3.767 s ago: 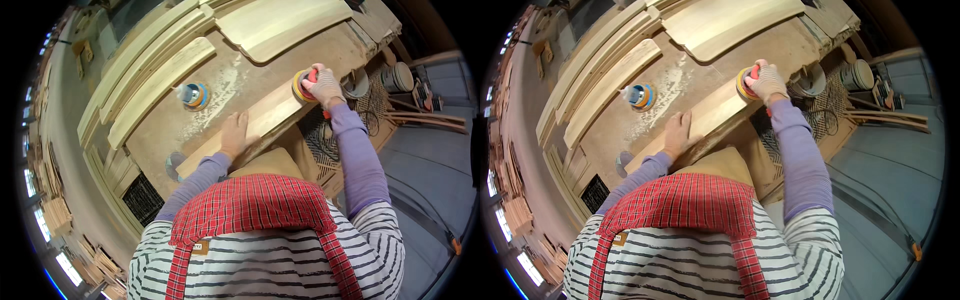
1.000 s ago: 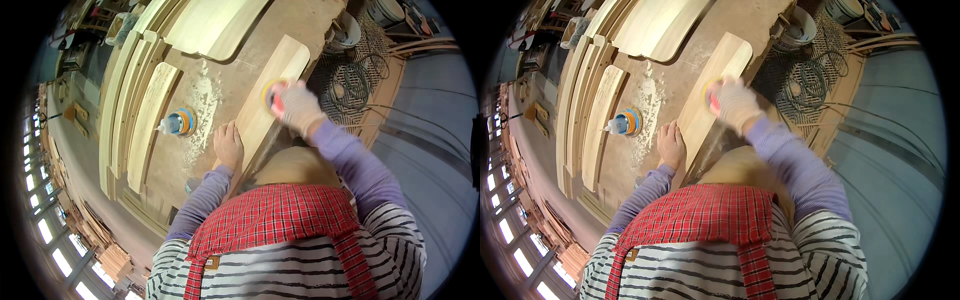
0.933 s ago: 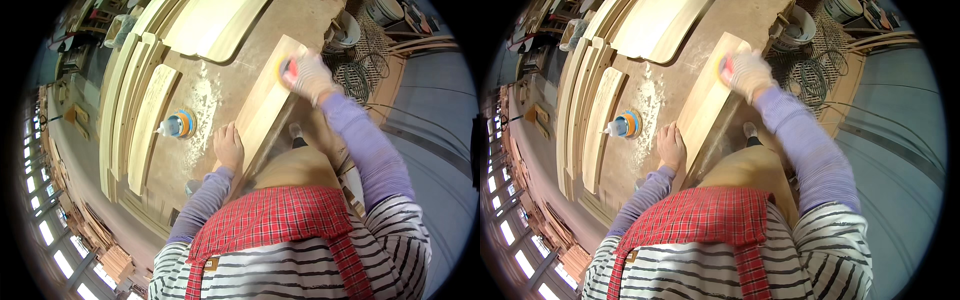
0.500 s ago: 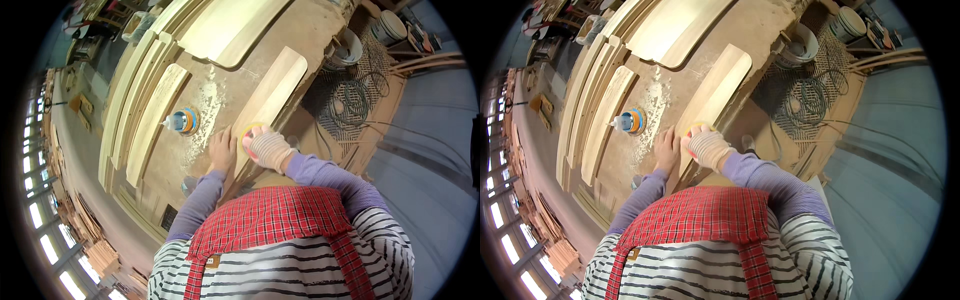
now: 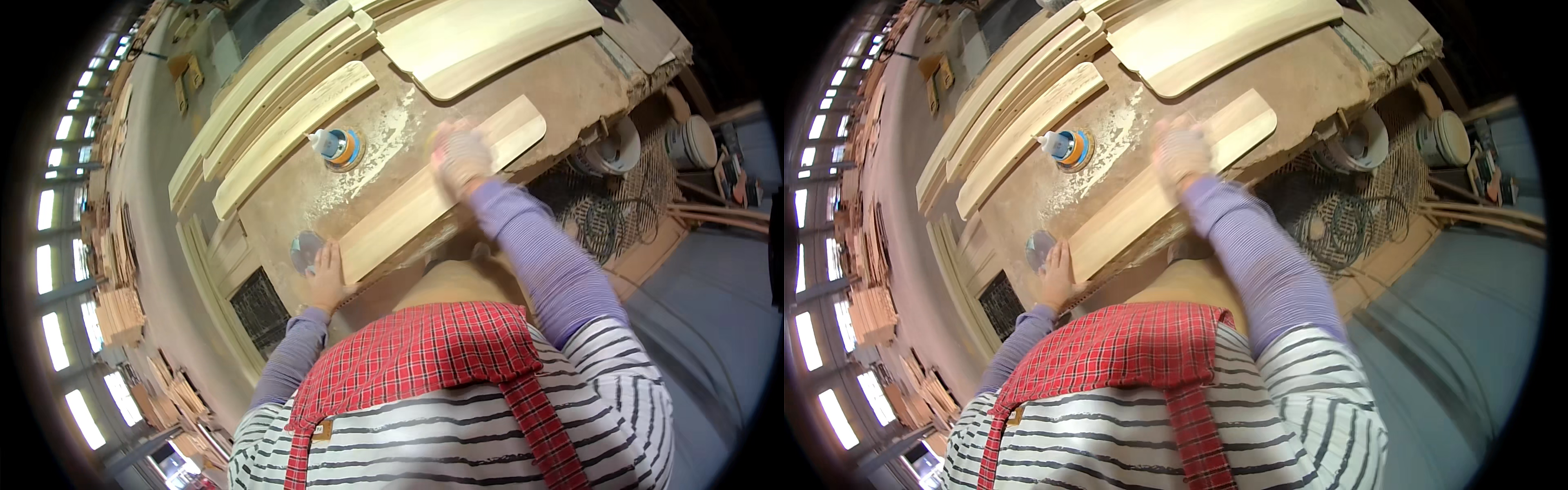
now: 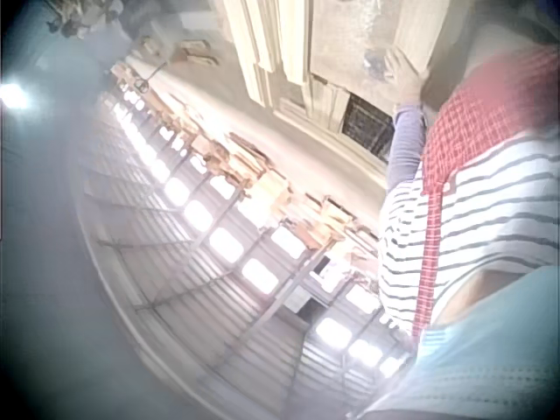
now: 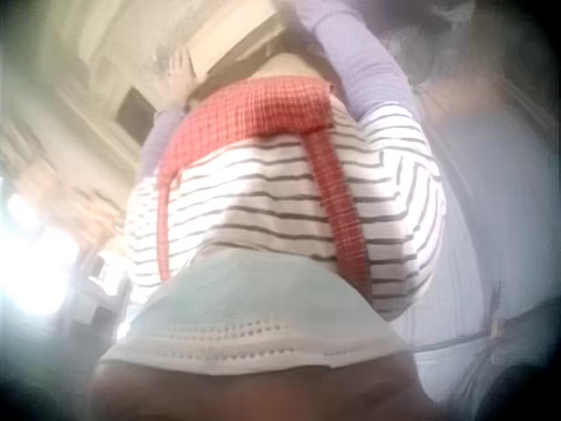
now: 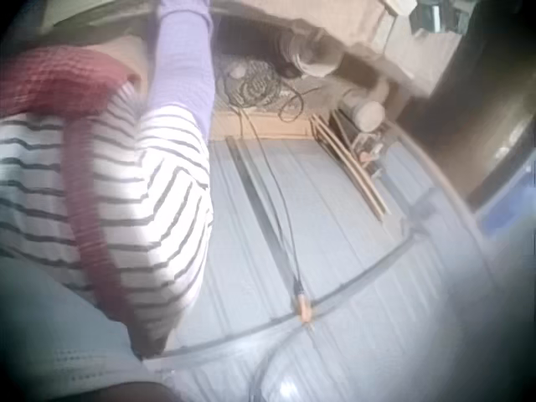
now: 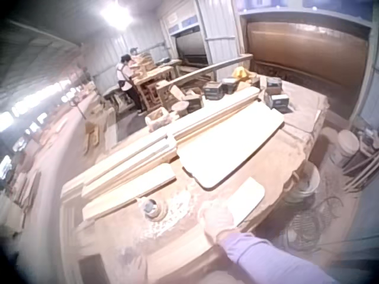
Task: The person sands long wooden boards using a power sander, replaces the sanding disk on the tool, and then carries the boards to another workstation to hand them over to another person.
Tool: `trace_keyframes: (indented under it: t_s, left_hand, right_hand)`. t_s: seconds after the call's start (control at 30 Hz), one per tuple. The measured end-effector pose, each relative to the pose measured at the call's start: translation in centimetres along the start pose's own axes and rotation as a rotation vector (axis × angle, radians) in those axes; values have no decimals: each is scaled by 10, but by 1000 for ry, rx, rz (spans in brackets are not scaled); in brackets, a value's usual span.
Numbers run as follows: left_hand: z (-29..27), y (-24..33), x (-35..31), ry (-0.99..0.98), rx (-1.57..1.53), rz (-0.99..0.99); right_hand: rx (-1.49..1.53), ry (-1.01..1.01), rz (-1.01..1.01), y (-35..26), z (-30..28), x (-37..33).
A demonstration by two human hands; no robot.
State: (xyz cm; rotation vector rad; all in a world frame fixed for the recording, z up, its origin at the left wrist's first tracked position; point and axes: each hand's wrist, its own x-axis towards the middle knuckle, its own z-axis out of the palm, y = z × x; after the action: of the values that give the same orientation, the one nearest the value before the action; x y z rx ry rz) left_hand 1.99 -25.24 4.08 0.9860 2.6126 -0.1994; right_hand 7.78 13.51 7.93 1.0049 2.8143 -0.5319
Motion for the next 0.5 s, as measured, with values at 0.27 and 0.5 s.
trace_keyframes:
  t_s: [0.27,0.5]
  left_hand:
    - [33,-34,-10,91,-53,54]
    - [13,-15,0,99,-46,116]
  right_hand:
    - [-69,-185,-378,-53,-16,-29]
    - [4,175,368,131,-58,73]
